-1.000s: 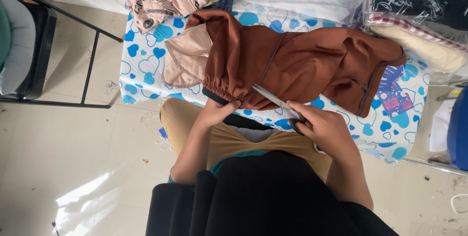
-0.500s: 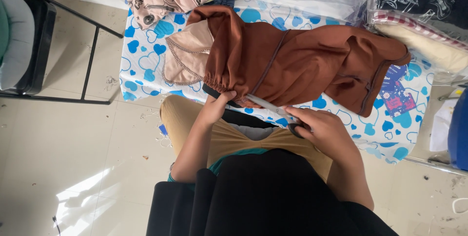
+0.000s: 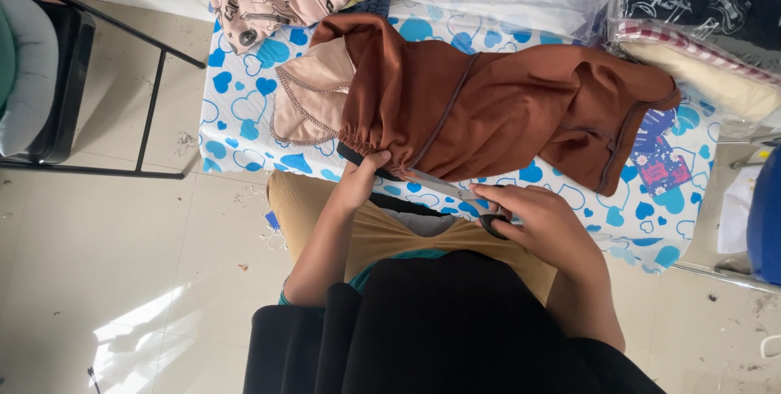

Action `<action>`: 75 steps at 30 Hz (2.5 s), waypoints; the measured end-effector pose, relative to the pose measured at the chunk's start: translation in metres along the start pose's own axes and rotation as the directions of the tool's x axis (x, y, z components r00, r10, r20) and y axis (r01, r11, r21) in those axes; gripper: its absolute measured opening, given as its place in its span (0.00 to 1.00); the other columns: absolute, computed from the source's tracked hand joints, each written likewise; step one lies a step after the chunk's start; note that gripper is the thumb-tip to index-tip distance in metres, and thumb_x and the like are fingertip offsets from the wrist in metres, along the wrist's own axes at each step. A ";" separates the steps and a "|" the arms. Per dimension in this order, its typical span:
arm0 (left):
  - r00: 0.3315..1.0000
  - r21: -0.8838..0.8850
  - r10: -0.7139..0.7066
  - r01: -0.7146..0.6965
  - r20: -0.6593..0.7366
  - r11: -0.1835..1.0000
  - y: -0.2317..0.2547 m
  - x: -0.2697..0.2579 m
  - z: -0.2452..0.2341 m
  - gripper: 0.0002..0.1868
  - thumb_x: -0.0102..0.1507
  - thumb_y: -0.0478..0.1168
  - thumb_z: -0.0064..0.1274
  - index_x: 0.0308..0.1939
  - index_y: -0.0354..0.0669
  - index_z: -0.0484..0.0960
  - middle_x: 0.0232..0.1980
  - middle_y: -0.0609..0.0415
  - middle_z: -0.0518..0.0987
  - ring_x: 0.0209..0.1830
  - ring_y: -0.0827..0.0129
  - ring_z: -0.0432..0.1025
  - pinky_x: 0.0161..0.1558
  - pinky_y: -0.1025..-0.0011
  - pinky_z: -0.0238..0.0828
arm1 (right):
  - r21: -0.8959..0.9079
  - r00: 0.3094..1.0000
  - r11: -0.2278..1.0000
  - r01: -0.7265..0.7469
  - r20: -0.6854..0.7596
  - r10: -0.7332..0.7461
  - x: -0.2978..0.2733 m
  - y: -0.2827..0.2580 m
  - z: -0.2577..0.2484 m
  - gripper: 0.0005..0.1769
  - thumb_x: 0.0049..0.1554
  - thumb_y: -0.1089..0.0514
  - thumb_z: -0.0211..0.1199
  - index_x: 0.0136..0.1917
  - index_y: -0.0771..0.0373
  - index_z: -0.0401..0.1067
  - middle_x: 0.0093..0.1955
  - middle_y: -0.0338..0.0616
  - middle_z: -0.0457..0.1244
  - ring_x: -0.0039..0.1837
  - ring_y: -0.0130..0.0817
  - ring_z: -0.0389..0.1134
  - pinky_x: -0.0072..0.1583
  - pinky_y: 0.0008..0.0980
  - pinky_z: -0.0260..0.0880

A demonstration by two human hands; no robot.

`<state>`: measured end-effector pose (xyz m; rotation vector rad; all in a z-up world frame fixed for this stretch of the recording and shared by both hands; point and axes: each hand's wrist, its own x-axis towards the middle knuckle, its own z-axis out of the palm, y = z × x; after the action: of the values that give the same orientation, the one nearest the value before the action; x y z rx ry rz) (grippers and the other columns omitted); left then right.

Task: Trimming loose threads from a brown garment using scissors on a work table.

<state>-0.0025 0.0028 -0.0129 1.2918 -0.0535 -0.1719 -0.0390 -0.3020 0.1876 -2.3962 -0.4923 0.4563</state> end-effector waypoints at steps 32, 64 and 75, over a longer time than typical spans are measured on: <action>0.897 0.763 0.167 -0.436 0.408 0.477 0.172 0.117 0.089 0.13 0.72 0.39 0.43 0.59 0.45 0.76 0.51 0.45 0.80 0.57 0.49 0.74 0.60 0.54 0.66 | 0.005 0.765 1.000 -0.013 -0.644 0.013 0.107 0.089 -0.034 0.27 0.59 0.65 0.71 0.68 0.60 0.64 0.48 0.50 0.67 0.43 0.44 0.66 0.46 0.41 0.67; 0.559 0.772 0.592 -0.609 0.581 -0.181 0.191 0.050 0.064 0.09 0.65 0.35 0.61 0.48 0.49 0.80 0.39 0.53 0.77 0.34 0.55 0.72 0.38 0.57 0.68 | 0.068 0.742 0.965 0.252 -0.654 -0.148 0.019 0.023 -0.080 0.24 0.65 0.75 0.66 0.69 0.71 0.60 0.57 0.57 0.68 0.61 0.44 0.71 0.47 0.29 0.66; 0.590 0.720 0.704 -0.675 0.395 0.162 0.110 0.014 0.057 0.14 0.63 0.54 0.61 0.36 0.51 0.80 0.22 0.64 0.69 0.21 0.66 0.69 0.37 0.66 0.74 | 0.017 0.784 0.999 -0.050 -0.619 0.050 0.028 0.049 -0.029 0.25 0.61 0.65 0.67 0.68 0.64 0.61 0.48 0.57 0.70 0.47 0.52 0.73 0.42 0.44 0.71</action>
<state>0.0139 -0.0243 0.1080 2.0989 -0.8114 0.8225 0.0093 -0.3401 0.1718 -2.3801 -0.1232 -0.3254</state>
